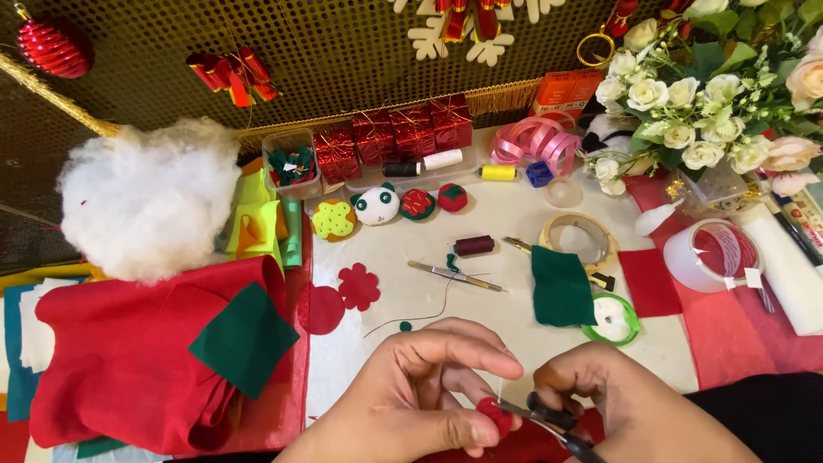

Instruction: A person is hand-sewing a small red felt ball and preparing to attach it to green felt leaves as part of a holiday craft project.

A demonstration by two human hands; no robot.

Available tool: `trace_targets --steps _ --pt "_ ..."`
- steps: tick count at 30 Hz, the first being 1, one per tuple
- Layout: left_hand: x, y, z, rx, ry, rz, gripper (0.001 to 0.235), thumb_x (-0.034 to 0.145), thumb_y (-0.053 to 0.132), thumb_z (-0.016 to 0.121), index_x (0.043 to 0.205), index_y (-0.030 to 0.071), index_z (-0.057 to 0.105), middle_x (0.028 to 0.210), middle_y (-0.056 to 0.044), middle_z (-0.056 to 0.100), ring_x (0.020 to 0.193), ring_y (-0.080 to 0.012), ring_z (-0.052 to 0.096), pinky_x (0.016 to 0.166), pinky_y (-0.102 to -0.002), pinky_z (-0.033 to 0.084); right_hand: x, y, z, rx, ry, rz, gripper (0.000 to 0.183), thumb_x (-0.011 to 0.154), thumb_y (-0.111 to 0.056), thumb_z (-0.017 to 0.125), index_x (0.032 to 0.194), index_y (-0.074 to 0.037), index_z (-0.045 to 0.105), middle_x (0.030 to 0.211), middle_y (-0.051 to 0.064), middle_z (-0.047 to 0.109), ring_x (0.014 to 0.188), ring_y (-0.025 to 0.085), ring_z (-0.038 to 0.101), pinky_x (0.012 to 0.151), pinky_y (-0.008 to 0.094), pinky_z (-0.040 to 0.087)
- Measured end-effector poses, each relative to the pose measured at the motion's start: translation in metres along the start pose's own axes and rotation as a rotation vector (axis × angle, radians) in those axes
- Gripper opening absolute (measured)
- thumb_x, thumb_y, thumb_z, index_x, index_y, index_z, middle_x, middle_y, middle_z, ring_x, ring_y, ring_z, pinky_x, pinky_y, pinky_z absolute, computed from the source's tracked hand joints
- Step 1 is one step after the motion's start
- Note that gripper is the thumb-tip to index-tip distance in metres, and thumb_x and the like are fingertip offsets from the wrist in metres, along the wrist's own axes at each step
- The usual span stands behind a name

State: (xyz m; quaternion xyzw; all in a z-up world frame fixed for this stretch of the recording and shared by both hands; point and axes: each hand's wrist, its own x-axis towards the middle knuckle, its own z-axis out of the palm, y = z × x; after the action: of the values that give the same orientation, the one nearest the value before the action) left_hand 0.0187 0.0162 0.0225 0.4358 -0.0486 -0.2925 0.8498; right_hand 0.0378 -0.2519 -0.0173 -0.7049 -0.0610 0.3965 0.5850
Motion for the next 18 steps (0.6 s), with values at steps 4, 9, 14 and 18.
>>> trace_targets --steps 4,9,14,18 --pt "0.000 -0.003 0.001 -0.029 -0.028 0.019 0.044 0.081 0.000 0.083 0.122 -0.006 0.072 0.124 -0.016 0.058 0.081 -0.0149 0.065 0.075 -0.025 0.066 -0.002 0.004 0.001 -0.007 0.064 0.090 0.045 0.074 0.009 0.104 0.070 -0.004 0.060 0.073 0.004 0.044 0.065 0.015 0.038 0.059 0.032 0.030" --pt "0.001 -0.005 0.000 -0.037 -0.027 0.009 0.045 0.080 0.001 0.084 0.123 -0.006 0.072 0.124 -0.017 0.058 0.085 -0.0166 0.065 0.073 -0.026 0.066 0.001 0.000 0.002 -0.051 0.041 0.061 0.047 0.076 0.004 0.103 0.067 -0.007 0.058 0.070 0.000 0.042 0.066 0.014 0.037 0.060 0.031 0.030" --pt "0.001 -0.003 0.001 -0.030 -0.031 0.001 0.045 0.080 0.002 0.084 0.123 -0.006 0.072 0.124 -0.017 0.058 0.086 -0.0172 0.067 0.073 -0.026 0.066 0.002 0.003 0.000 0.035 0.010 0.070 0.048 0.076 0.012 0.100 0.066 -0.005 0.056 0.067 0.002 0.042 0.062 0.013 0.037 0.056 0.031 0.027" --pt "0.002 -0.004 -0.003 0.007 -0.040 0.033 0.045 0.081 -0.001 0.083 0.124 -0.006 0.071 0.128 -0.016 0.057 0.088 -0.0172 0.068 0.074 -0.027 0.066 0.007 0.009 -0.010 -0.080 -0.019 -0.054 0.053 0.068 0.004 0.106 0.059 -0.007 0.055 0.059 0.000 0.047 0.059 0.013 0.043 0.056 0.031 0.034"
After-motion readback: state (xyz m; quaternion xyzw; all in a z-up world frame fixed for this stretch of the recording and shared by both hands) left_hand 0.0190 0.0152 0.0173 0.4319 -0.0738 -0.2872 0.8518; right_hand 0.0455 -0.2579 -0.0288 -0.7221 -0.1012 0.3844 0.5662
